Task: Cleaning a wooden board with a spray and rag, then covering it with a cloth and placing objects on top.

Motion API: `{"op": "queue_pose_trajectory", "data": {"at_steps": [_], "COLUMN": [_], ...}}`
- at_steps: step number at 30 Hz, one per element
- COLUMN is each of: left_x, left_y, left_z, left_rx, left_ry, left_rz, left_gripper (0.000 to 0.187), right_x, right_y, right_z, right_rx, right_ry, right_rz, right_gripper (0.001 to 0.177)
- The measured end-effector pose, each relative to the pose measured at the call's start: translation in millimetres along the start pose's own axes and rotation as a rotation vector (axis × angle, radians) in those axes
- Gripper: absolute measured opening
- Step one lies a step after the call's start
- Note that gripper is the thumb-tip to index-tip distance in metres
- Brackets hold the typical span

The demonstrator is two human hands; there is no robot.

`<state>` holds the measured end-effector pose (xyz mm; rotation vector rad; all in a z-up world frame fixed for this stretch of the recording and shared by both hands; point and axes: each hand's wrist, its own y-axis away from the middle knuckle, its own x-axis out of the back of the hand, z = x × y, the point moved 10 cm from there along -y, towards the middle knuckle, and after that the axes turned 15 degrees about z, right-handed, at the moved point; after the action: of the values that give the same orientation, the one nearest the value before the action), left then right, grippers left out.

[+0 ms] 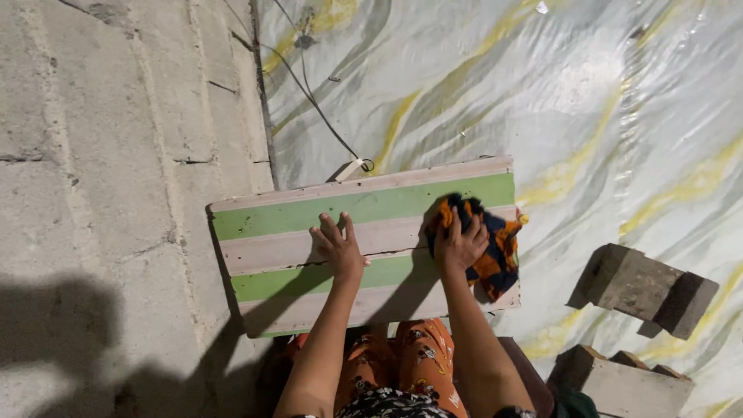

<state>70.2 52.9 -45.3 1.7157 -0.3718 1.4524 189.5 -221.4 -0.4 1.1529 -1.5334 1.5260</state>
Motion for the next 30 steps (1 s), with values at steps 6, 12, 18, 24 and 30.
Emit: {"op": "queue_pose_trajectory", "data": {"at_steps": [6, 12, 18, 24, 30], "left_x": [5.4, 3.3, 16.8, -18.5, 28.9], "left_y": [0.8, 10.0, 7.5, 5.4, 12.4], "left_z": [-0.4, -1.2, 1.8, -6.6, 0.1], "left_rx": [0.002, -0.001, 0.03, -0.148, 0.002], "left_ry": [0.011, -0.021, 0.01, -0.293, 0.06], "left_rz": [0.029, 0.06, -0.019, 0.378, -0.092], "left_gripper": [0.145, 0.143, 0.142, 0.133, 0.137], "right_x": [-42.4, -56.4, -2.7, 52.6, 87.6], "right_y": [-91.7, -73.7, -19.0, 78.4, 184.2], "right_z": [-52.9, -88.6, -131.0, -116.8, -57.6], "right_rx": [0.026, 0.227, 0.333, 0.457, 0.629], "right_ry": [-0.037, -0.08, -0.341, -0.422, -0.57], "right_rz": [0.071, 0.053, 0.005, -0.117, -0.306], "right_gripper": [0.046, 0.041, 0.038, 0.037, 0.029]}}
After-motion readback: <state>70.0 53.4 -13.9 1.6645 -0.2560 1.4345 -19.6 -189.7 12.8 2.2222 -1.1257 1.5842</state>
